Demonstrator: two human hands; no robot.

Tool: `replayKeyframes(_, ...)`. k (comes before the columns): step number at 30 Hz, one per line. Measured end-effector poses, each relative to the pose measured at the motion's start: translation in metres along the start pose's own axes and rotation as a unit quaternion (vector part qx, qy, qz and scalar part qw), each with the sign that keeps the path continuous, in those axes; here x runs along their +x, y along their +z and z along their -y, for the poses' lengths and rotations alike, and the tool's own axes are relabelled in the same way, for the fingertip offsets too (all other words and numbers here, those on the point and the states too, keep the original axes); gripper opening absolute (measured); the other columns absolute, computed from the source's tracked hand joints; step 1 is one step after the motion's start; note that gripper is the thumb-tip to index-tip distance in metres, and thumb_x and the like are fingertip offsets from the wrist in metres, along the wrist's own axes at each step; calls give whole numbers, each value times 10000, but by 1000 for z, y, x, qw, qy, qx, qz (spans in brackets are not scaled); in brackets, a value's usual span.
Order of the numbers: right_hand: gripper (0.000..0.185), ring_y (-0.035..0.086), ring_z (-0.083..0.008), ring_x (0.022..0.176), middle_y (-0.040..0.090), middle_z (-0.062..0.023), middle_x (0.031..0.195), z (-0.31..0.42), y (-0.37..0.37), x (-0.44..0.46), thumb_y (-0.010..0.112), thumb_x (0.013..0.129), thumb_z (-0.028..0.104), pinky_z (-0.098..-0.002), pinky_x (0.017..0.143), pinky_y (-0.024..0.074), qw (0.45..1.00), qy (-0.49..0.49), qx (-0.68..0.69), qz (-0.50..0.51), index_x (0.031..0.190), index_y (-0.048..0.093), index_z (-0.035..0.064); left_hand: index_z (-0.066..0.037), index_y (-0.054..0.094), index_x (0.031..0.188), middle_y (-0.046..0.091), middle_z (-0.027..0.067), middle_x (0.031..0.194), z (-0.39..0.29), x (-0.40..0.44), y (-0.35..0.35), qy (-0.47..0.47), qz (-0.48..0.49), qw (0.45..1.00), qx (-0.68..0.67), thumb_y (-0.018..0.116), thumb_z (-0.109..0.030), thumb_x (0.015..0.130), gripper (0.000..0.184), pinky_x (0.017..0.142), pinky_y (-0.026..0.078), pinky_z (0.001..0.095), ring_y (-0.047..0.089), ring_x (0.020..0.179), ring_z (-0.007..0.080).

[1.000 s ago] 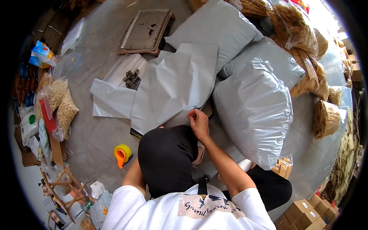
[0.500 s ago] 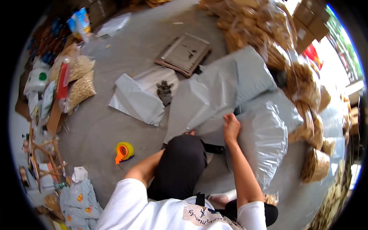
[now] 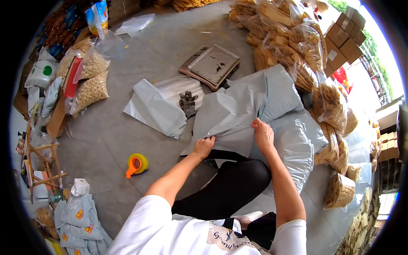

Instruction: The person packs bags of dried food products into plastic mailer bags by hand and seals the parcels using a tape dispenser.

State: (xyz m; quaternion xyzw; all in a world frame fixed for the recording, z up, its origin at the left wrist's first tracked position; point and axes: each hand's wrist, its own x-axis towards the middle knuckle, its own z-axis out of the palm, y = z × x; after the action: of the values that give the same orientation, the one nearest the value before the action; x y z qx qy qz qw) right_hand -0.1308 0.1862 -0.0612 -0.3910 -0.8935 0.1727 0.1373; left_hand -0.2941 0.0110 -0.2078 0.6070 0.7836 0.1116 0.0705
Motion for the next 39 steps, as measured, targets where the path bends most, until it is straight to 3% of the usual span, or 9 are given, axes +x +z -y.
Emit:
replayKeyframes(4, 31, 587, -355, 794, 571, -147, 804, 11, -22, 5, 540, 847, 93, -423, 659, 452, 997, -42, -61, -38, 864, 565, 93, -81, 324, 1327, 418, 145, 1092, -14, -18, -14, 31, -59, 994, -82, 795, -161, 595, 874, 807, 422, 390, 469, 1038, 315)
replayKeyframes(7, 36, 594, -358, 780, 598, -145, 789, 29, -25, 8, 531, 857, 100, -435, 659, 452, 996, -29, -66, -59, 879, 545, 75, -84, 330, 1329, 397, 167, 1130, -14, -19, -10, 35, -107, 992, -52, 808, -158, 572, 899, 832, 396, 397, 437, 1062, 347)
replayKeyframes(16, 88, 618, -327, 714, 620, -137, 707, 29, -56, -4, 500, 903, 102, -397, 663, 458, 957, 55, 118, -259, 921, 503, 16, -86, 357, 1288, 431, 197, 1211, -43, -9, -45, 21, -263, 962, -76, 632, -55, 696, 653, 891, 371, 470, 463, 1056, 369)
replayKeyframes(21, 121, 602, -303, 668, 579, -161, 740, 47, -123, -31, 478, 932, 112, -366, 672, 467, 905, 141, 229, -329, 897, 477, -5, -88, 561, 1103, 602, 216, 728, -57, 8, -104, -43, -245, 948, -200, 511, 2, 802, 318, 557, 410, 495, 581, 657, 391)
replayKeyframes(26, 161, 582, -151, 676, 530, -85, 747, 27, -223, -89, 420, 968, 134, -278, 680, 500, 753, 43, 322, -573, 906, 453, -11, -22, 625, 995, 641, 104, 843, -137, 5, -262, 75, -322, 867, -373, 471, 81, 813, 259, 624, 423, 281, 561, 679, 202)
replayKeyframes(27, 188, 565, -132, 701, 512, -80, 800, 23, -244, -112, 409, 977, 167, -271, 689, 506, 740, 72, 319, -588, 917, 449, -7, -7, 628, 984, 625, 92, 845, -155, 9, -277, 220, -394, 813, -369, 476, 89, 800, 258, 595, 401, 266, 518, 650, 186)
replayKeyframes(30, 211, 542, -112, 709, 512, -54, 782, 5, -281, -178, 408, 981, 202, -244, 699, 493, 680, 62, 277, -676, 925, 456, 4, 10, 634, 950, 580, 83, 793, -201, -4, -297, 318, -346, 791, -392, 495, 93, 774, 239, 576, 383, 261, 495, 639, 168)
replayKeyframes(35, 190, 459, -88, 647, 487, -8, 699, -42, -256, -294, 467, 963, 206, -244, 587, 385, 706, 247, 118, -653, 896, 495, 31, -28, 656, 947, 508, 74, 726, -247, -12, -275, 447, 29, 807, -385, 582, 73, 710, 268, 568, 385, 275, 494, 635, 195)
replayKeyframes(39, 191, 426, -79, 582, 492, 16, 635, -83, -213, -387, 516, 940, 193, -238, 541, 359, 747, 337, 103, -564, 869, 552, 20, -73, 686, 906, 516, 79, 664, -279, -35, -257, 487, -1, 833, -261, 616, 61, 617, 327, 538, 405, 309, 488, 548, 247)
